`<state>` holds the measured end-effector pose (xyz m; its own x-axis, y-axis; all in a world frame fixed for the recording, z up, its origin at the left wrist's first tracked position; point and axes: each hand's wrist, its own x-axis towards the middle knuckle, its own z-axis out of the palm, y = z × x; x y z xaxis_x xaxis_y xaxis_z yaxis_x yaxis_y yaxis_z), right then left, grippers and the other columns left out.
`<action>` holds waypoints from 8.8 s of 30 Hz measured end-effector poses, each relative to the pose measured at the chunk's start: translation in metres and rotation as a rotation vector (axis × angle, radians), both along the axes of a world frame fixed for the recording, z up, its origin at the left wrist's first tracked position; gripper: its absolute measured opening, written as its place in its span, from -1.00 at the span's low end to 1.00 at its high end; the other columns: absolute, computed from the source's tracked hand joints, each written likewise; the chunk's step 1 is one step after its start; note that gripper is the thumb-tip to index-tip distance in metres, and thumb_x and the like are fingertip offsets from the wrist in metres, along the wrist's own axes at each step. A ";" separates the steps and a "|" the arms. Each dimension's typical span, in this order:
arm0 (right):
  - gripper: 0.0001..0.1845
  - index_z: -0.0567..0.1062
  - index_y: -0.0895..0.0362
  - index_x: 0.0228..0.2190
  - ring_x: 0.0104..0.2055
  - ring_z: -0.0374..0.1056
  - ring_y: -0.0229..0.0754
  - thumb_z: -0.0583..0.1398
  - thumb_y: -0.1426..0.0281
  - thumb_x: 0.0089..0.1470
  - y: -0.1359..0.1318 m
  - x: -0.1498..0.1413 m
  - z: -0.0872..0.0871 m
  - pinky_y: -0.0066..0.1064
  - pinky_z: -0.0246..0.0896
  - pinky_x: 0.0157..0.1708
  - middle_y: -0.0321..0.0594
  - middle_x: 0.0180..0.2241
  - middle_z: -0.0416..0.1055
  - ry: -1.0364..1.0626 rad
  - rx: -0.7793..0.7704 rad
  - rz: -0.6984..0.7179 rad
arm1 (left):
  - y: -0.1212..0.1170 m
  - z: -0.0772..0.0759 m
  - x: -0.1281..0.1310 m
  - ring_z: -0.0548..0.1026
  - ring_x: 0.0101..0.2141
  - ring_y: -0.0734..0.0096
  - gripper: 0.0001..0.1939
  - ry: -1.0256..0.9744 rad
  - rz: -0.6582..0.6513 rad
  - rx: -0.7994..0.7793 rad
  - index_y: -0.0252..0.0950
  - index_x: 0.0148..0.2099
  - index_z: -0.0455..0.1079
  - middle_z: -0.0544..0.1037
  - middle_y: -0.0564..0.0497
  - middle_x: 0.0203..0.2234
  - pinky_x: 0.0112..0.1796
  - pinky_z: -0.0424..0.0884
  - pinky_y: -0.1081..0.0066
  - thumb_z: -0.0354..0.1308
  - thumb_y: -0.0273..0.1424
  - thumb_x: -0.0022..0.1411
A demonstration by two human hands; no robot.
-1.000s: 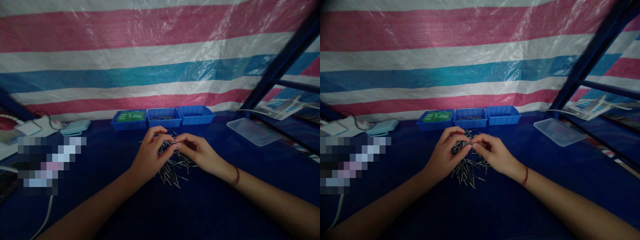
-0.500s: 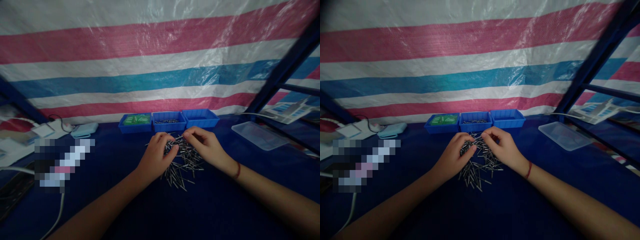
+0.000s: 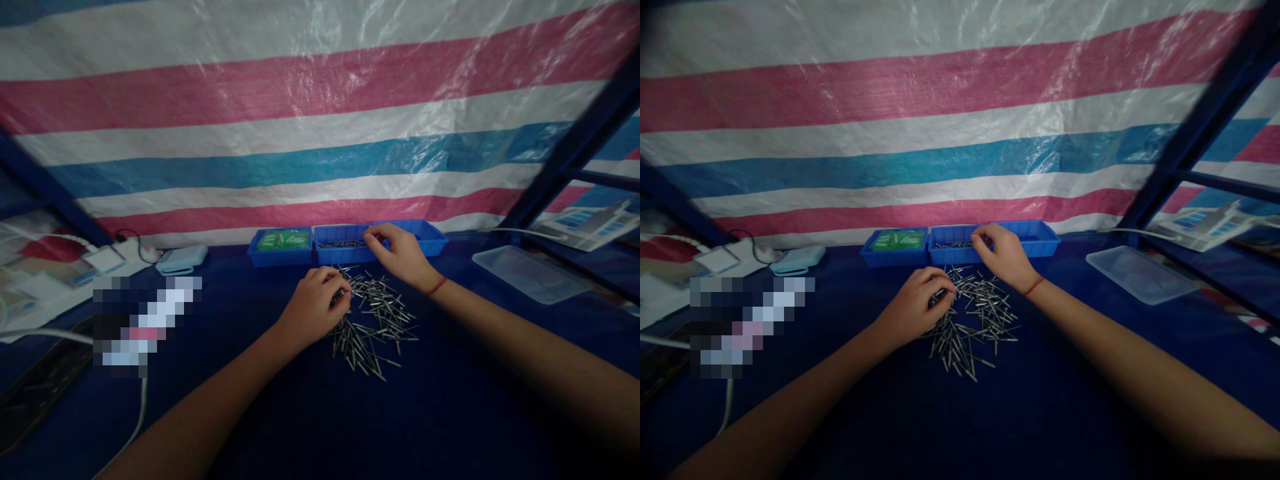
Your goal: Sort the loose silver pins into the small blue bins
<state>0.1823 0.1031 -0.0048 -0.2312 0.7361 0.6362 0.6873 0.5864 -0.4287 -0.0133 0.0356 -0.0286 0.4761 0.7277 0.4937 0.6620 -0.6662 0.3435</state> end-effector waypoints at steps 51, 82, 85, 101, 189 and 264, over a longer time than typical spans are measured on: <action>-0.86 0.47 0.14 -0.36 -0.44 0.28 -0.31 0.22 0.33 0.02 -0.086 0.007 -0.017 -0.42 0.18 -0.44 -0.29 -0.46 0.39 0.529 -0.504 0.363 | -0.019 0.001 0.026 0.32 -0.05 0.28 -0.93 -0.332 -0.021 -0.115 -0.24 -0.23 0.35 0.26 -0.06 -0.11 0.00 0.24 0.14 0.12 -0.45 0.18; -0.85 0.43 0.08 -0.36 -0.24 0.32 -0.21 0.06 0.42 0.16 -0.084 0.009 -0.004 -0.30 0.24 -0.22 -0.22 -0.31 0.38 0.177 -0.196 0.402 | -0.028 0.016 0.021 0.28 -0.04 0.20 -0.97 -0.140 0.019 0.129 -0.26 -0.26 0.26 0.26 -0.11 -0.08 -0.07 0.28 0.15 0.03 -0.42 0.25; -0.85 0.43 0.09 -0.40 -0.26 0.32 -0.18 0.07 0.41 0.13 -0.067 0.008 0.006 -0.27 0.23 -0.23 -0.22 -0.35 0.39 0.120 -0.065 0.278 | -0.021 0.014 0.010 0.29 -0.06 0.21 -0.91 -0.071 0.023 0.089 -0.25 -0.18 0.29 0.30 -0.10 -0.11 -0.07 0.28 0.15 0.02 -0.38 0.26; -0.79 0.47 0.19 -0.29 -0.31 0.32 -0.12 0.07 0.39 0.08 -0.013 -0.005 0.003 -0.26 0.23 -0.29 -0.10 -0.34 0.38 -0.116 0.071 0.017 | -0.010 -0.002 -0.023 0.33 -0.11 0.28 -0.86 -0.012 0.035 0.079 -0.29 -0.14 0.33 0.36 -0.08 -0.17 -0.08 0.28 0.22 0.02 -0.43 0.25; -0.87 0.45 0.14 -0.32 -0.29 0.36 -0.31 0.20 0.55 0.03 -0.101 -0.002 -0.012 -0.44 0.28 -0.29 -0.26 -0.36 0.43 0.228 -0.128 0.413 | -0.035 -0.001 -0.001 0.34 -0.08 0.28 -0.90 -0.134 0.010 0.057 -0.22 -0.18 0.39 0.35 -0.05 -0.14 -0.09 0.27 0.20 0.09 -0.42 0.24; -0.90 0.48 0.12 -0.38 -0.38 0.36 -0.27 0.21 0.36 0.02 -0.102 -0.023 0.003 -0.40 0.29 -0.42 -0.25 -0.41 0.44 0.503 -0.523 0.442 | -0.042 0.011 -0.004 0.35 -0.10 0.33 -0.95 -0.281 -0.050 -0.091 -0.25 -0.23 0.30 0.32 -0.04 -0.16 -0.08 0.30 0.23 0.07 -0.48 0.23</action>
<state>0.1595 0.0008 -0.0021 -0.3474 0.8727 0.3432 0.0967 0.3974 -0.9126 -0.0176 -0.0063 -0.0177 0.3669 0.7540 0.5448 0.4997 -0.6537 0.5683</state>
